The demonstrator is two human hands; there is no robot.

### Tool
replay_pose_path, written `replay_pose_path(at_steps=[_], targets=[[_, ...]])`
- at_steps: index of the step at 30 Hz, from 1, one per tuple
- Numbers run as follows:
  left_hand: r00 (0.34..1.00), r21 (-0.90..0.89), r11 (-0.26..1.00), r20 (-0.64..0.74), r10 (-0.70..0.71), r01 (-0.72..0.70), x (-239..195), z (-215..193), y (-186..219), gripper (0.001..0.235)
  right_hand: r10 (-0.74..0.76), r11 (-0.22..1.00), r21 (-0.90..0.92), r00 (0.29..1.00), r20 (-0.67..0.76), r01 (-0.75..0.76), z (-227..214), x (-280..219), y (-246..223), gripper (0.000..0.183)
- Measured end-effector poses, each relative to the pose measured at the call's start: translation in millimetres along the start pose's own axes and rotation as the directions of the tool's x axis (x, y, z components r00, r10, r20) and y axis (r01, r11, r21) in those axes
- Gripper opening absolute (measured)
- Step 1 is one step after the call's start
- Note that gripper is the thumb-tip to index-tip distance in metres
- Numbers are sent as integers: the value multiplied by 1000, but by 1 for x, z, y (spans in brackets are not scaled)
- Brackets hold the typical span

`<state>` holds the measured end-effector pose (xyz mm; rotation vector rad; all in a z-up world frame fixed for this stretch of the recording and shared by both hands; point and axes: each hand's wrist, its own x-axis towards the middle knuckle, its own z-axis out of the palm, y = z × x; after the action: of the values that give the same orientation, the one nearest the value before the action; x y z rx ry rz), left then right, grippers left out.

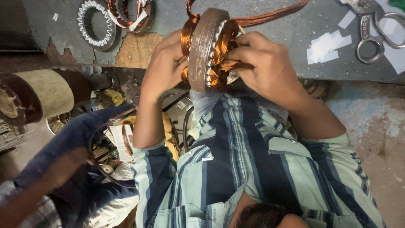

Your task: The person winds copper wire around a motor stator core, inserting white insulating strips between coil layers. They use a metal tool to press the wire into the slots and continue wrapping the wire around the core.

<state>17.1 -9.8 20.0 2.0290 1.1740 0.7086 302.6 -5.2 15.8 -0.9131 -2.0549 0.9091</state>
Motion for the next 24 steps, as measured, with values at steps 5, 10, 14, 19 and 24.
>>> replay_pose_path(at_steps=[5, 10, 14, 19, 24], targets=[[1000, 176, 984, 2, -1, 1, 3, -3, -2, 25, 7, 1000, 4, 1000, -6, -7, 3, 0, 6, 23], [997, 159, 984, 18, 75, -77, 7, -7, 4, 29, 5, 998, 65, 1000, -26, -3, 5, 1, 11, 25], [998, 142, 988, 32, 50, -54, 11, -7, 5, 25, 11, 999, 52, 999, -33, -10, 7, 1, 13, 21], [993, 174, 977, 36, 117, -121, 12, -9, 7, 24, 25, 1000, -2, 995, -93, -25, 13, 5, 12, 16], [990, 157, 978, -16, 140, -136, 9, -3, 6, 23, -38, 999, 36, 999, -35, 39, 9, 4, 22, 15]])
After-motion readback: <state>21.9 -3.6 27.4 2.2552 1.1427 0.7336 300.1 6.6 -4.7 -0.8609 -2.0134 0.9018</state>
